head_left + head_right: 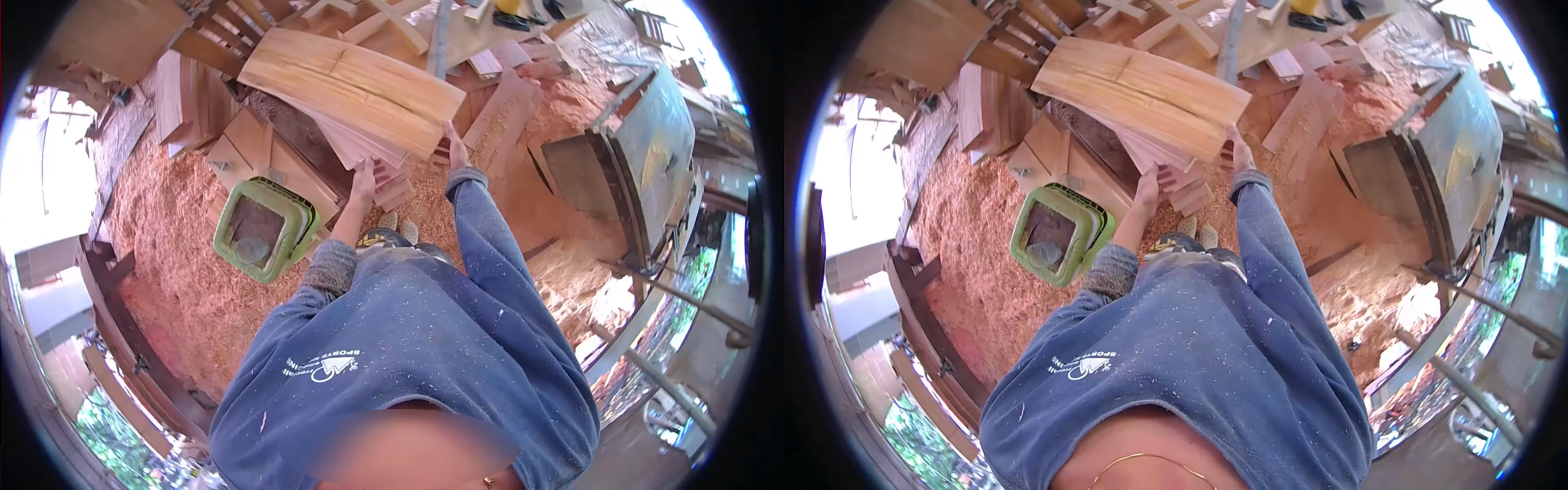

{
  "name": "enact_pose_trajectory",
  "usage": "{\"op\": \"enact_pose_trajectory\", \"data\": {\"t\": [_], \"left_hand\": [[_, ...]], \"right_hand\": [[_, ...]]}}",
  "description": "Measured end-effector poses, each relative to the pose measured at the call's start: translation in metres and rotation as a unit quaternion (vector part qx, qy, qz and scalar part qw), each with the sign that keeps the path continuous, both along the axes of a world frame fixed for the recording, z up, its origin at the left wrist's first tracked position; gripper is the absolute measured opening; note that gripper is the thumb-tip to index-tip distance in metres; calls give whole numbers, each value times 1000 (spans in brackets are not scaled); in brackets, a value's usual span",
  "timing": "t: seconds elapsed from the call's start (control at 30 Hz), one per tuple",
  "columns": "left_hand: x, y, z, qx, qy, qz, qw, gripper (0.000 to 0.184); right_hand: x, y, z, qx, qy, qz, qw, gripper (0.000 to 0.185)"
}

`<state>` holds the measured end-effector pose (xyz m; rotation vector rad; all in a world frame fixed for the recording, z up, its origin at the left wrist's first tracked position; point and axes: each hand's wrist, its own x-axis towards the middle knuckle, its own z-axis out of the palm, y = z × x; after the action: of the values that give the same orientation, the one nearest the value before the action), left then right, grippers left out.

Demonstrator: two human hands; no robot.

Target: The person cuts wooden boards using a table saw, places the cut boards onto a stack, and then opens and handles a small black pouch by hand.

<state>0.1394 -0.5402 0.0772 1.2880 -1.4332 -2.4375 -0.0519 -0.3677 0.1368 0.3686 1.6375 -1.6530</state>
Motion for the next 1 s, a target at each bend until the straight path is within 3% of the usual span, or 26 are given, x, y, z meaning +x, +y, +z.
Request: {"op": "enact_pose_trajectory", "data": {"t": [0.07,0.23,0.33,0.43,0.5,0.57,0.63,0.7,0.77,0.83,0.93,1.0], "left_hand": [[30,5,6,19,-44,3,999,55],[77,7,-49,52,-138,34,989,45],[73,9,-63,52,-137,-47,988,48],[55,4,-64,16,-106,-31,994,48],[54,-4,-41,8,-61,0,998,52],[59,-17,-22,31,-32,39,998,57],[69,-34,-13,82,-14,83,993,62],[75,-45,-1,97,53,115,987,64],[74,-52,11,119,91,153,977,70],[71,-58,23,179,161,199,950,69],[63,-59,28,213,183,225,933,75],[46,-28,85,100,161,156,969,81]], "right_hand": [[-1,-16,3,6,36,5,999,89],[-10,-10,-13,99,108,59,988,78],[-5,-7,-29,95,201,47,974,70],[22,1,-18,139,235,81,959,64],[60,18,-18,140,253,56,956,61],[102,39,24,115,148,1,982,60],[131,77,2,53,115,-91,988,61],[158,120,17,92,97,-154,979,60],[181,178,3,-19,92,-211,973,57],[204,203,49,-38,94,-295,950,58],[232,234,108,35,137,-328,934,55],[251,290,92,119,124,-295,940,57]]}}
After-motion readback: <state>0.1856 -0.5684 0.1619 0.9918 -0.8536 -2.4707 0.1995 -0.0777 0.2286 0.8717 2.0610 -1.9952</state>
